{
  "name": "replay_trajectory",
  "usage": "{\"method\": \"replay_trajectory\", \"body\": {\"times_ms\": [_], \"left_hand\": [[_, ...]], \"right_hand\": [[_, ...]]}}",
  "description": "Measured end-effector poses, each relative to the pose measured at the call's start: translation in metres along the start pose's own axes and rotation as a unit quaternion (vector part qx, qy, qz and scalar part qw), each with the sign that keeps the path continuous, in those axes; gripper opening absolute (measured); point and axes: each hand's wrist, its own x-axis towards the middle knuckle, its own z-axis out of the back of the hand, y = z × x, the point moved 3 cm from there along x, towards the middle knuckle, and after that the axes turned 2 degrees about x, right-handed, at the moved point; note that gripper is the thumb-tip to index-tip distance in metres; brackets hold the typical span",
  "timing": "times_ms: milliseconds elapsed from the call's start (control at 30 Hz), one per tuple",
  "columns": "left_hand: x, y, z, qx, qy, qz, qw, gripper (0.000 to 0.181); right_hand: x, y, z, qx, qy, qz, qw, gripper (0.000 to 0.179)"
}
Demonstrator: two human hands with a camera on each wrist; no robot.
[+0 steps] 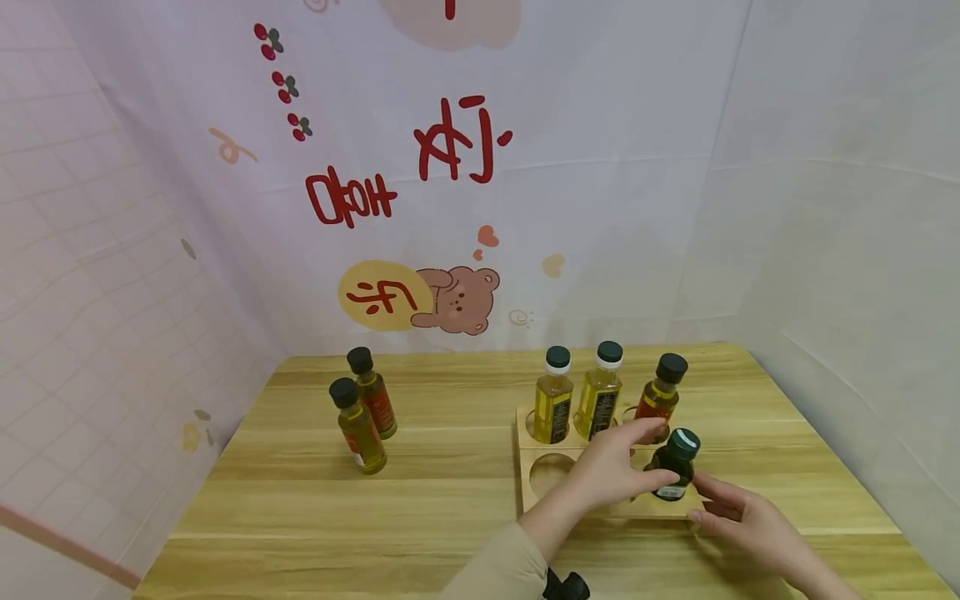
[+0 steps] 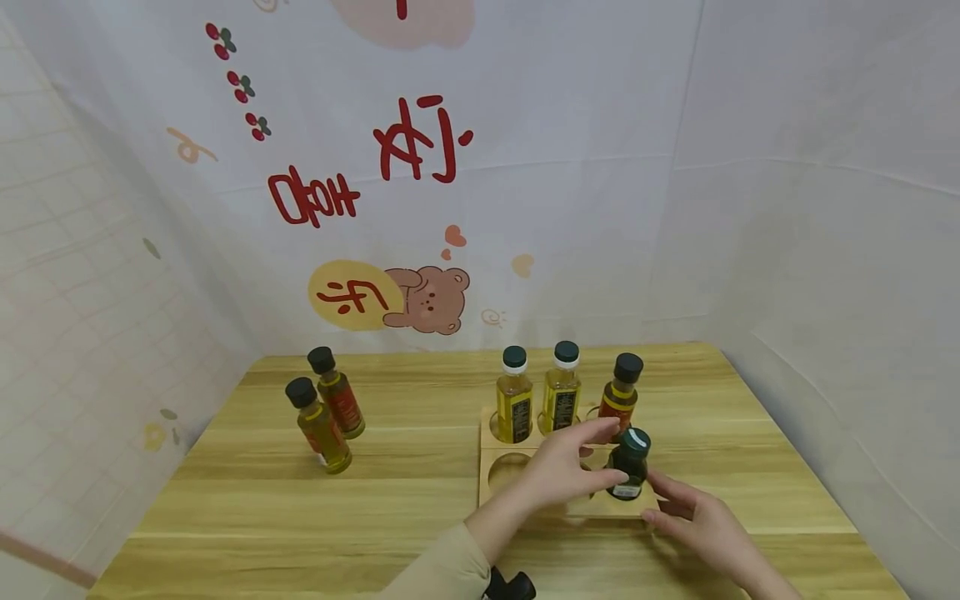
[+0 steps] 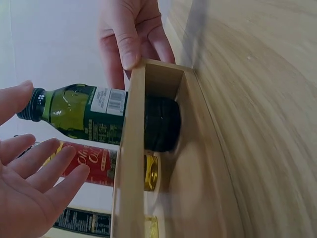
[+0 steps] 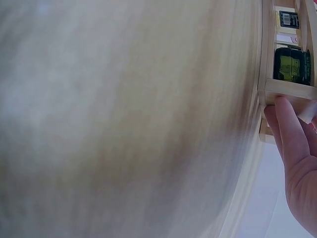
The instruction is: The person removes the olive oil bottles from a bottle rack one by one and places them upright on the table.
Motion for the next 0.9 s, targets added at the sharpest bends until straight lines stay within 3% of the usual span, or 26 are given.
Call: {"method": "replay_trajectory", "body": {"times_ms": [433,733,900], "left_hand": [[0.015,-0.009,-0.008,-0.028,0.001,-0.034,0.999,0.057],[0.018,-0.012,-0.012,-0.054,-0.04,-0.011,0.9977,0.043],[0.016,-0.013,-0.012,-0.076,-0.052,-0.004,0.9958,0.039]], "right_hand": [[0.0,0.001,0.0,0.005,-0.005,0.017,0.9998,0.063],[0.001,0.001,-0.001,0.004,-0.021,0.046,0.9987,0.06],[0.001,0.0,-0.001,0.002,-0.015,0.039,0.9991,0.062]]}}
